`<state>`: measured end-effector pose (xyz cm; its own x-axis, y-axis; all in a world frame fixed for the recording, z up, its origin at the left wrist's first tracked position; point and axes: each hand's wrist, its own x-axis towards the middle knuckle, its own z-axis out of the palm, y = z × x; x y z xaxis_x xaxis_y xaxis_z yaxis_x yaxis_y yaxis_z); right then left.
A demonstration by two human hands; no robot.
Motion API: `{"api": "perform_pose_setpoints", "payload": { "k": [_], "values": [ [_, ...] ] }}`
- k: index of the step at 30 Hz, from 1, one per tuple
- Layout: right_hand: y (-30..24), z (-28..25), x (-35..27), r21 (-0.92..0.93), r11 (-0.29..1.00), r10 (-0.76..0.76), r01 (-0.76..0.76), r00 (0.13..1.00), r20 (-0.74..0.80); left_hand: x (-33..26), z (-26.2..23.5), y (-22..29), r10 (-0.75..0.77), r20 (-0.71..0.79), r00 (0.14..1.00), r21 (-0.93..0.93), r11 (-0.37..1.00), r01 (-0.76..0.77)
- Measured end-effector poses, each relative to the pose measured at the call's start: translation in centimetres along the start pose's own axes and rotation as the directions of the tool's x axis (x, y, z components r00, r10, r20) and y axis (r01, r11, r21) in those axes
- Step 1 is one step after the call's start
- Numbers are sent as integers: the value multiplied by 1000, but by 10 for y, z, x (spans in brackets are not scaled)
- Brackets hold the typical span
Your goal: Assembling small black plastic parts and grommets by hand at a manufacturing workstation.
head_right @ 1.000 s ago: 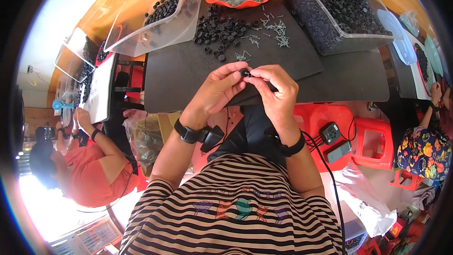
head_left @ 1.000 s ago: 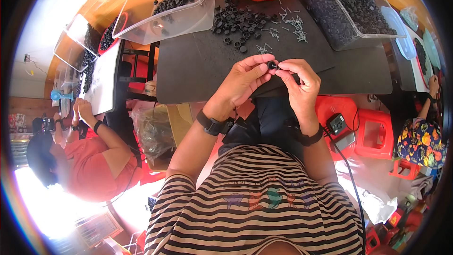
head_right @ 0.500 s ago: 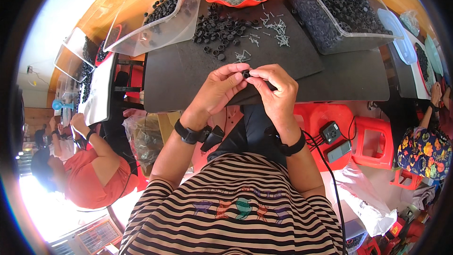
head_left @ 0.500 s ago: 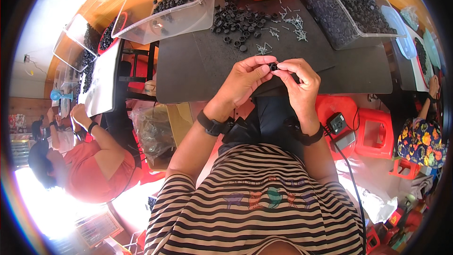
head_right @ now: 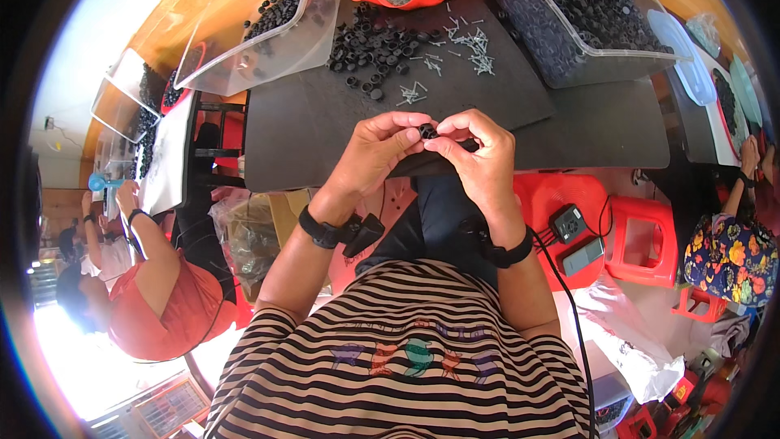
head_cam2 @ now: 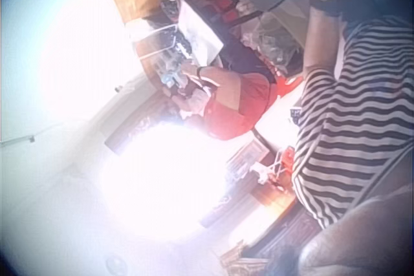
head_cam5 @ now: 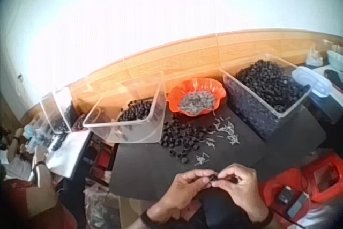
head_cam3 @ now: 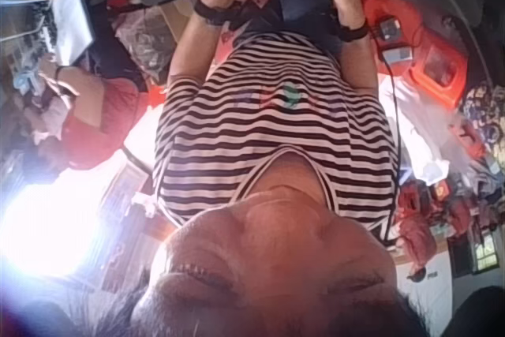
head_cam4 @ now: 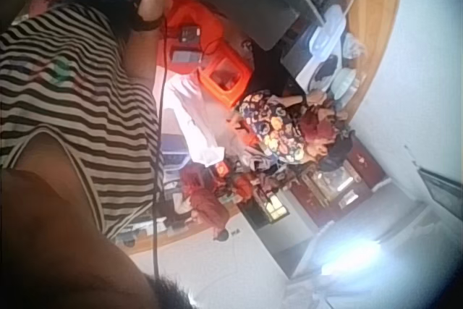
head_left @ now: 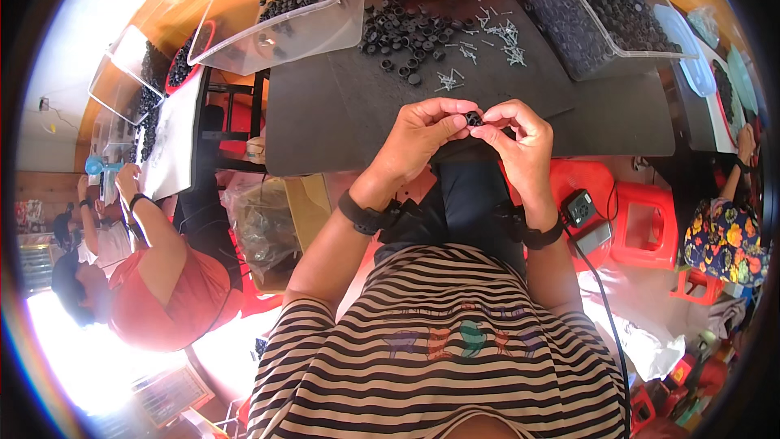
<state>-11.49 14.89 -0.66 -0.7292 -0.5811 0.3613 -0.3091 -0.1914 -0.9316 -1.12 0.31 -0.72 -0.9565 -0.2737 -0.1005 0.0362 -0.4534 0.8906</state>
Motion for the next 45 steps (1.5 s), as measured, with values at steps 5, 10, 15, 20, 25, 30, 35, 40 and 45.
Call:
{"api": "perform_pose_setpoints", "payload": {
  "k": [5, 10, 15, 20, 25, 30, 35, 40, 45],
  "values": [
    [-1, -1, -1, 8, 1000, -3, 3, 1000, 2, -1, -1, 0, -25, 20, 999, 18, 1000, 24],
    [0, -2, -3, 18, 1000, -2, 2, 1000, 0, -3, 1, 0, 1, 25, 1000, 41, 999, -2],
    [1, -1, -5, 14, 1000, -25, 25, 1000, -1, -2, 1, 1, -18, 21, 1000, 85, 996, 17],
    [1, -2, -4, -22, 997, -78, 78, 997, 4, -2, 3, 2, -6, 14, 1000, 154, 988, 4],
    [-2, -4, -2, -33, 996, -79, 79, 997, 11, -2, 4, 5, -20, 24, 1000, 178, 984, 16],
    [-4, -4, -3, -51, 986, -158, 158, 987, 17, -5, 10, 12, -53, 13, 999, 196, 979, 49],
    [-5, -3, -1, -114, 971, -207, 208, 978, 26, -4, 9, 9, -66, 34, 997, 148, 987, 60],
    [-10, -6, 2, -150, 966, -197, 209, 976, 92, -3, 7, 7, -68, 44, 997, 162, 985, 60],
    [-10, -7, 1, -25, 992, -118, 123, 983, 139, -3, 9, 10, -68, 58, 996, 197, 979, 55]
  ]
}}
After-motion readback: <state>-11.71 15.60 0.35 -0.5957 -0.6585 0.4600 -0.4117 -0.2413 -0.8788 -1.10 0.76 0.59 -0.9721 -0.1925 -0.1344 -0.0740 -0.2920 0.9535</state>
